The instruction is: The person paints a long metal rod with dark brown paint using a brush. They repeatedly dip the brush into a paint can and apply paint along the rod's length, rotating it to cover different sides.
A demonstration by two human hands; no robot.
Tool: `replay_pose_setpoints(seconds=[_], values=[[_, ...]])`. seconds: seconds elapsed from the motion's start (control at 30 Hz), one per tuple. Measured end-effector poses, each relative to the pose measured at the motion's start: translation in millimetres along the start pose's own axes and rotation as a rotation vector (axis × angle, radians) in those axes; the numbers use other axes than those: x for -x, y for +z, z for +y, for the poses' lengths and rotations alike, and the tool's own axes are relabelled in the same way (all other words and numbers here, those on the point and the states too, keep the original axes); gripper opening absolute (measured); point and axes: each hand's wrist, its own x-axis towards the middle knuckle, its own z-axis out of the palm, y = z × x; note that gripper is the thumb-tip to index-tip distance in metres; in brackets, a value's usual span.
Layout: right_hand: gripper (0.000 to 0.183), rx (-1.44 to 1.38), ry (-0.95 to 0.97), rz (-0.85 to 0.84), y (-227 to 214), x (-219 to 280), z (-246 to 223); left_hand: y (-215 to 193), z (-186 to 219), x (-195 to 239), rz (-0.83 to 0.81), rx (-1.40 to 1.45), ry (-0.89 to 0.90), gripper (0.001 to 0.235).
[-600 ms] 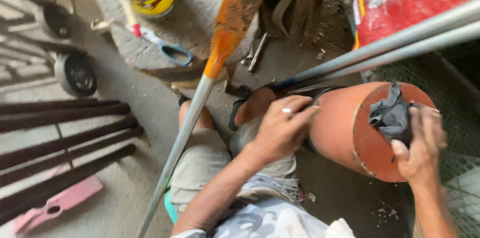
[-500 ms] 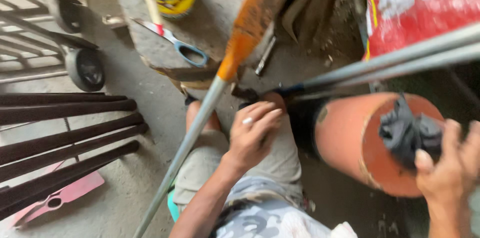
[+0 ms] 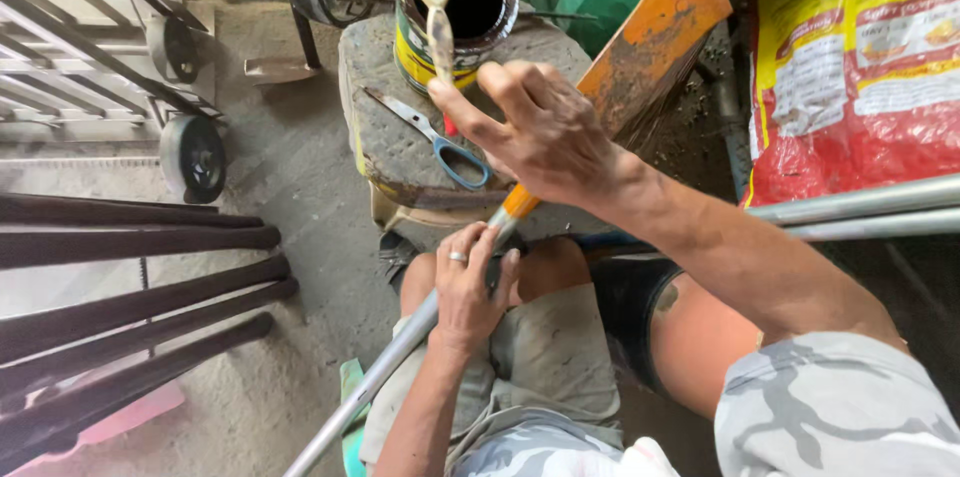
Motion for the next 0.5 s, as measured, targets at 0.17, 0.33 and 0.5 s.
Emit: replay_pose_setpoints(seconds=[0.17, 0.33, 0.5], values=[[0.052, 0.149, -0.139, -0.049, 21, -24, 20, 7, -17, 14, 0.017, -0.020, -0.010, 0.044], [0.036, 0.178, -0.187, -0.081, 25, -41, 26, 9, -24, 20, -0.034, -0.032, 0.018, 0.047], [0.028, 0.183, -0.173, -0.017, 18, -47, 36, 13, -21, 16, -0.023, -0.027, -0.001, 0.045]])
